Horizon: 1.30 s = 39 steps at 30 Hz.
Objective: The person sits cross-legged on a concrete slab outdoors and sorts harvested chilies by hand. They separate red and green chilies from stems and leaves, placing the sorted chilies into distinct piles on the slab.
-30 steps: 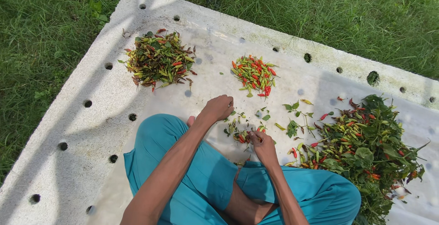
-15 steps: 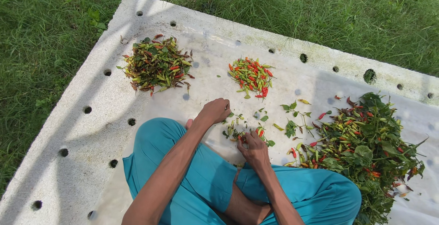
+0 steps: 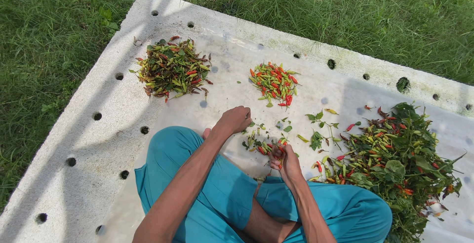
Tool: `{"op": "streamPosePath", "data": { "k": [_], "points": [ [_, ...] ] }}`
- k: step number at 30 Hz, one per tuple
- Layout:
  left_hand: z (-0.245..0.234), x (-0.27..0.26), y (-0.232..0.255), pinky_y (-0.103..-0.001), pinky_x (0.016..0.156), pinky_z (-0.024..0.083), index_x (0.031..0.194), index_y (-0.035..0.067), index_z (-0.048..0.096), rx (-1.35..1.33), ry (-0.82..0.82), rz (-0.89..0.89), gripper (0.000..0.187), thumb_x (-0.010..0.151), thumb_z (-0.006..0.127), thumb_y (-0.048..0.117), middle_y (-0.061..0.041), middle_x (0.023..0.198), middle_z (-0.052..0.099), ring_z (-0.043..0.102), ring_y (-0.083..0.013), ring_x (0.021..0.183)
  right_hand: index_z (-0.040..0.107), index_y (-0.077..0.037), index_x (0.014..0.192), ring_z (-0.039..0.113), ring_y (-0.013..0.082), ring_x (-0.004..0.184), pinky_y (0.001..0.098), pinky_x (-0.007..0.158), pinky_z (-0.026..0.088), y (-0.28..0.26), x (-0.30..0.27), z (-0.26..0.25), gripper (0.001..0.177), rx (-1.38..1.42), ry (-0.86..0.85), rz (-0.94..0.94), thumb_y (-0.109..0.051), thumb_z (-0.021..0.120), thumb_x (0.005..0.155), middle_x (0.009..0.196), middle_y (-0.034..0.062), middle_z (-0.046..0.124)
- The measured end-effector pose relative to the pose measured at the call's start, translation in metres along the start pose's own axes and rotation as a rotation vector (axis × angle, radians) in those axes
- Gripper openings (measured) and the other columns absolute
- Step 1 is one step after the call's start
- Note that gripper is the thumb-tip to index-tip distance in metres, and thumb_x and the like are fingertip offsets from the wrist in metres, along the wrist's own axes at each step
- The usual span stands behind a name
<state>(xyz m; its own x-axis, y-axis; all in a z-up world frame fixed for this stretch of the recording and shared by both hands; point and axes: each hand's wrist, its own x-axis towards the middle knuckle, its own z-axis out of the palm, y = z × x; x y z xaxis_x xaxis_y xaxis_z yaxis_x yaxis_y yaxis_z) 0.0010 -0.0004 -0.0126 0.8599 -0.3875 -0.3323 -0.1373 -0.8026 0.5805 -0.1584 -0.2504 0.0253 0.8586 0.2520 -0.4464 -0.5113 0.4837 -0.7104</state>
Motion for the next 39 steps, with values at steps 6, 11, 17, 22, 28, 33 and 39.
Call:
{"op": "streamPosePath", "data": {
  "k": [6,11,17,22,28,33,39],
  "points": [
    [-0.002,-0.006,0.003,-0.064,0.095,0.063,0.111,0.013,0.068,-0.003,-0.013,-0.003,0.023,0.108,0.062,0.035,-0.016,0.106,0.071,0.077,-0.0429,0.107,0.046,-0.013,0.086,0.034,0.0087,0.053,0.0248,0.043,0.033,-0.015,-0.004,0.021,0.042,0.082,-0.040,-0.065,-0.032,0.051,0.122,0.077,-0.0063,0.026],
    [-0.006,-0.011,0.007,-0.066,0.096,0.062,0.112,0.010,0.069,-0.020,-0.019,0.009,0.022,0.109,0.061,0.031,-0.018,0.107,0.071,0.077,-0.0447,0.108,0.058,-0.004,0.096,0.034,0.0057,0.052,0.0233,0.041,0.032,-0.012,-0.004,0.014,0.037,0.124,-0.020,-0.041,-0.030,0.056,0.122,0.078,-0.0078,0.027],
    [-0.008,-0.012,0.008,-0.066,0.096,0.062,0.114,0.009,0.068,-0.017,-0.022,0.017,0.022,0.109,0.060,0.030,-0.019,0.108,0.071,0.077,-0.0454,0.108,0.065,0.003,0.116,0.039,0.0049,0.054,0.0218,0.042,0.034,-0.019,-0.005,0.022,0.030,0.103,0.000,0.009,-0.025,0.055,0.119,0.085,-0.0032,0.036],
    [-0.004,-0.009,0.004,-0.067,0.094,0.063,0.113,0.009,0.068,-0.024,-0.015,0.021,0.023,0.109,0.060,0.030,-0.019,0.107,0.070,0.077,-0.0459,0.108,0.066,0.016,0.140,0.044,0.0064,0.053,0.0230,0.041,0.039,-0.012,-0.001,0.022,0.039,-0.296,0.029,0.003,-0.015,0.053,0.119,0.089,0.0070,0.054],
    [0.007,0.001,-0.005,-0.065,0.094,0.063,0.111,0.013,0.068,0.006,-0.002,0.016,0.023,0.107,0.063,0.035,-0.016,0.106,0.071,0.078,-0.0433,0.106,0.083,-0.003,0.114,0.060,0.0329,0.071,0.0436,0.067,0.046,0.009,0.011,0.009,0.044,-1.030,0.097,-0.238,-0.034,0.052,0.121,0.086,0.0226,0.065],
    [0.005,0.001,-0.003,-0.065,0.095,0.062,0.112,0.013,0.067,0.003,-0.015,0.014,0.023,0.107,0.062,0.034,-0.016,0.106,0.070,0.077,-0.0439,0.107,0.083,-0.011,0.114,0.066,0.0409,0.080,0.0509,0.073,0.054,0.034,0.029,-0.011,0.033,-1.352,0.220,-0.328,-0.039,0.065,0.116,0.091,0.0144,0.056],
    [0.008,0.006,-0.006,-0.064,0.095,0.063,0.112,0.012,0.067,0.019,-0.026,0.010,0.024,0.107,0.062,0.035,-0.016,0.106,0.070,0.077,-0.0435,0.106,0.082,-0.013,0.109,0.067,0.0379,0.075,0.0484,0.068,0.056,0.053,0.047,-0.024,0.026,-1.492,0.190,-0.469,-0.038,0.074,0.110,0.090,0.0105,0.053]
  ]
}}
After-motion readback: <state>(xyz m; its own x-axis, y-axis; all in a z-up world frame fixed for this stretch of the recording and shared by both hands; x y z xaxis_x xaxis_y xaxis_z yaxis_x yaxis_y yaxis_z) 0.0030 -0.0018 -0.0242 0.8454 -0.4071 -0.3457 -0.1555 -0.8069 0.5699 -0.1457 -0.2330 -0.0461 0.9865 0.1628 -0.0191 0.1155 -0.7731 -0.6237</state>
